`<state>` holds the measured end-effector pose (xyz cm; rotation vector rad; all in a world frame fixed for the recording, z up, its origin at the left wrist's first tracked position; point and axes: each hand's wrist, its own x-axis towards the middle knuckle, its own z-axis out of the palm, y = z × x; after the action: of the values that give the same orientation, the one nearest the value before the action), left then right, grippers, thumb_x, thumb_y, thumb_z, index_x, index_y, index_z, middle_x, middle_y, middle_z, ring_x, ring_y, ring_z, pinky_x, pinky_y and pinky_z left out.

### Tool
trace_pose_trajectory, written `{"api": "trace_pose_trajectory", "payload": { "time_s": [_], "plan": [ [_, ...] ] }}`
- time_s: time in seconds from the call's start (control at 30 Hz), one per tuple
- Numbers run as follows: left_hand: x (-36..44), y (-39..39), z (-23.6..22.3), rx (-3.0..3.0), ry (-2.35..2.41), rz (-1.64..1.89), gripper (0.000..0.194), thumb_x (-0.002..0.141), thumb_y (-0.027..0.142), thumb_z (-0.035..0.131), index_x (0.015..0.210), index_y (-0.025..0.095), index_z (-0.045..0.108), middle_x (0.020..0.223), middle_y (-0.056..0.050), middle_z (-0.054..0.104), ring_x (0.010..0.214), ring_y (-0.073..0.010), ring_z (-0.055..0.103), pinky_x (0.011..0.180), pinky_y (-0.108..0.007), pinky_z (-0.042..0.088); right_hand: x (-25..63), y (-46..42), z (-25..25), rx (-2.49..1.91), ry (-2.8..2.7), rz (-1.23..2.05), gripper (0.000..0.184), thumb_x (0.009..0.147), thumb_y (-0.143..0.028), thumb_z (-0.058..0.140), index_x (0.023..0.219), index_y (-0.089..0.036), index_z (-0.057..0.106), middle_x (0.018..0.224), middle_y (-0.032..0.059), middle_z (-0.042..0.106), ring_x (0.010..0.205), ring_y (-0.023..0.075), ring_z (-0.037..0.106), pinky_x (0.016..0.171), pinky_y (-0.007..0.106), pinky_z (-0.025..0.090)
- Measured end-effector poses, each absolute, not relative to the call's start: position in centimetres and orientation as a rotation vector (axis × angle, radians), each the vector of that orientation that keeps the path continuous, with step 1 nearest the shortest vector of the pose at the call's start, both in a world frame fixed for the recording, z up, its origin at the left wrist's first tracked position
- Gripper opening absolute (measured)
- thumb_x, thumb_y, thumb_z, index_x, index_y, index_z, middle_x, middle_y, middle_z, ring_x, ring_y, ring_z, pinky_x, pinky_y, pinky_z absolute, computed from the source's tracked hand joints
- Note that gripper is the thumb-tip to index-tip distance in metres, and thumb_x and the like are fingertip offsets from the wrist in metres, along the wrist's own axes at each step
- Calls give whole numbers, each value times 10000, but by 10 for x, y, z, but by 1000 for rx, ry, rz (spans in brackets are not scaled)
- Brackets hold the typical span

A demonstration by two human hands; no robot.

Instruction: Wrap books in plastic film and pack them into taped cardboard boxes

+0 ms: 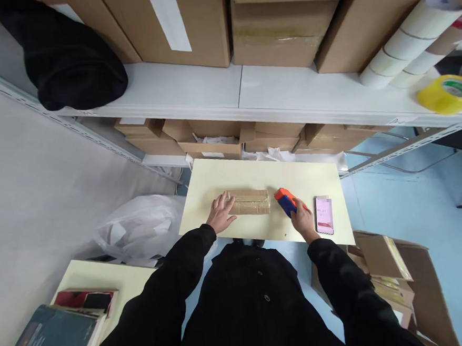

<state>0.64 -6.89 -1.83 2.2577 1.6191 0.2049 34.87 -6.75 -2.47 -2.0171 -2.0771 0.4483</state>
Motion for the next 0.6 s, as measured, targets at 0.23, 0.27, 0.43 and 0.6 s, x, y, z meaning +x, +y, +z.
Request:
{"api": "trace_pose_trajectory", "payload": {
  "time_s": [0.23, 0.27, 0.43, 0.6],
  "plan": [
    [-8, -62, -33, 2124, 1438, 425, 683, 808, 377, 620, 1422, 187, 387, 1415, -194, 288, 1258, -347, 409, 1036, -476, 371, 321, -42, 47, -1632, -1585, 675, 344, 838, -373, 438, 1037, -163, 625, 912, 83, 692, 792, 227, 614, 702, 331, 490],
    [-9, -61, -36, 2121, 1422, 444, 676, 809, 373, 620, 1418, 190, 393, 1410, -190, 287, 1249, -341, 418, 1038, -476, 372, 309, -36, 53, -1579, -1567, 740, 330, 842, -410, 445, 944, -163, 640, 853, 74, 687, 770, 216, 606, 694, 320, 484],
    [-10, -58, -38, 2110, 1399, 474, 654, 791, 325, 639, 1394, 195, 423, 1385, -180, 310, 1236, -339, 425, 1025, -496, 381, 253, -8, 59, -1482, -1629, 1047, 413, 816, -550, 497, 693, -171, 604, 621, 15, 573, 590, 148, 495, 568, 271, 405],
    [-10, -60, -29, 2067, 1421, 472, 618, 763, 289, 661, 1349, 230, 474, 1389, -152, 341, 1241, -344, 415, 1017, -503, 388, 236, 7, 49, -1471, -1726, 1116, 448, 814, -574, 495, 624, -175, 574, 571, -5, 502, 551, 127, 430, 533, 267, 354]
  ]
}}
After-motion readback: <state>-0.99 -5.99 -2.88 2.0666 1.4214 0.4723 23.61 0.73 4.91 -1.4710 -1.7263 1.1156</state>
